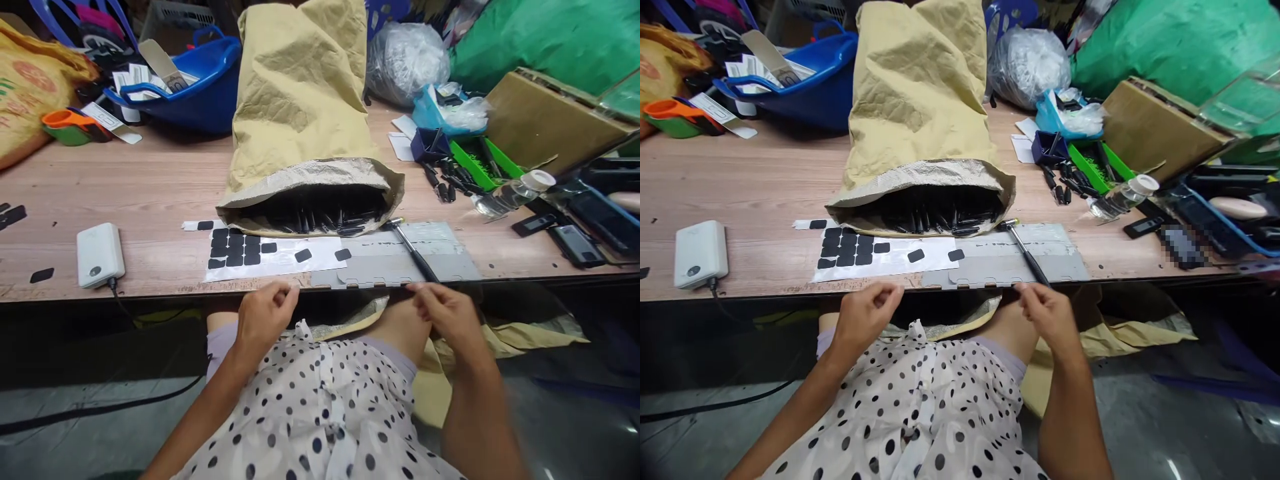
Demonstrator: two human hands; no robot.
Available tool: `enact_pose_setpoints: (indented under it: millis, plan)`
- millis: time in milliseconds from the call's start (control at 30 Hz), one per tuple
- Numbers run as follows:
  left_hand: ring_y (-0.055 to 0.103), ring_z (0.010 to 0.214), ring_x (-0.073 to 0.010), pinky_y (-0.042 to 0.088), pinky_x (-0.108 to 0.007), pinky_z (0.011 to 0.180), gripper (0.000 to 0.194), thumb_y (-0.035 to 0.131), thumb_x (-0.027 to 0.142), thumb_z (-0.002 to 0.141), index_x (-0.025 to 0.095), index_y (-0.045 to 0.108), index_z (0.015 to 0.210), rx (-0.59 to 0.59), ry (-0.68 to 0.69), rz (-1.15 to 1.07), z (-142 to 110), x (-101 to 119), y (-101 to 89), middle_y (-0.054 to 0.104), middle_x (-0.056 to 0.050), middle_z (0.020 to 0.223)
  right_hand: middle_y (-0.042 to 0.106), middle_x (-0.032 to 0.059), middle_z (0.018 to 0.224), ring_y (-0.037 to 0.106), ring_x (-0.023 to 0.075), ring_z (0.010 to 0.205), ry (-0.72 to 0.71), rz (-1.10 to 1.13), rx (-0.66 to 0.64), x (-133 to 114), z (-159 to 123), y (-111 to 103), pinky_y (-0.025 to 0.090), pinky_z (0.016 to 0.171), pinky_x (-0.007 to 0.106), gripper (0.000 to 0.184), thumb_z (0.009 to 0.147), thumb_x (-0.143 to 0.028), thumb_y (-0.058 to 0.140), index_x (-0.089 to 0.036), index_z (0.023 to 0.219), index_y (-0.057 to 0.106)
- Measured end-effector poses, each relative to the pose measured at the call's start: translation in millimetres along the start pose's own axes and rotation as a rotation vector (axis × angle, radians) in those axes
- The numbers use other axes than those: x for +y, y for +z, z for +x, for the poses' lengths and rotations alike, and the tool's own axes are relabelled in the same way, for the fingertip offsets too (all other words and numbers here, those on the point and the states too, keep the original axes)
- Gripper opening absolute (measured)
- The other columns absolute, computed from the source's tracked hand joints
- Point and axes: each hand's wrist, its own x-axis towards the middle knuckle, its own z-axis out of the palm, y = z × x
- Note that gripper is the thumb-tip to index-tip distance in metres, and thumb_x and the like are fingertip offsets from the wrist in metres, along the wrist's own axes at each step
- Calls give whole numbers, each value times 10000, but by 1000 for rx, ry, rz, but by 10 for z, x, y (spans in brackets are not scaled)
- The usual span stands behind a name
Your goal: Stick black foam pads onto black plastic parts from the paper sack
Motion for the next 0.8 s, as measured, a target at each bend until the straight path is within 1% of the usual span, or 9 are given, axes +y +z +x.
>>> enact_pose_setpoints:
  millis: [67,133,200,300,400,500,633,733,800]
  plan:
    - [672,714,-202,492,-287,702,299,560,445,871,204,732,913,165,-35,16,366,185,2,714,-27,723,600,15,648,517,155,576,-68,-71,329,-84,77,-121,463,606,293,430,808,-581,607,-175,868,735]
    - [697,854,-241,511,-323,807,253,571,376,875,183,719,945,344,-123,84,771,301,-29,737,-60,819,638,54,757,566,191,685,-152,-204,536,-94,220,-137,492,734,341,371,838,-503,576,-171,896,731]
    - [698,968,-283,519,-356,852,218,585,328,868,169,711,945,370,-223,136,1116,351,-76,750,-107,920,643,93,863,566,208,744,-219,-310,582,-37,378,-63,495,798,377,354,845,-432,553,-151,969,730]
    - [696,1003,-332,534,-397,839,176,621,325,837,169,701,850,280,-349,164,1406,341,-123,744,-162,973,617,120,907,543,237,796,-211,-440,552,94,539,132,480,817,419,369,827,-365,560,-132,1054,734]
    - [692,1013,-361,538,-423,816,236,662,409,812,173,685,817,247,-413,148,1467,299,-126,735,-189,1015,592,154,1027,520,280,904,-202,-574,588,181,567,293,448,817,433,345,852,-349,564,-152,1075,739]
    - [688,1026,-363,530,-420,808,284,721,458,762,184,669,820,206,-426,136,1429,280,-124,735,-174,1046,572,158,1058,500,295,942,-221,-621,606,207,540,353,424,789,413,327,881,-336,552,-162,1089,733]
    - [685,1001,-328,512,-381,772,206,740,380,722,208,656,798,146,-405,110,1345,279,-121,741,-106,974,572,158,1045,485,295,931,-251,-614,630,227,529,358,400,768,406,328,899,-345,517,-167,1073,730]
    - [681,942,-266,498,-337,755,139,691,308,750,224,660,856,238,-341,31,1250,225,-104,733,-44,912,574,156,1054,492,298,939,-237,-598,632,250,543,365,407,798,424,331,902,-373,501,-175,1062,714]
    - [673,888,-227,492,-317,756,165,661,290,778,231,666,932,315,-249,-22,1169,145,-78,721,-19,895,580,158,1055,504,309,961,-219,-576,635,253,549,377,417,836,449,324,891,-391,497,-177,1032,694]
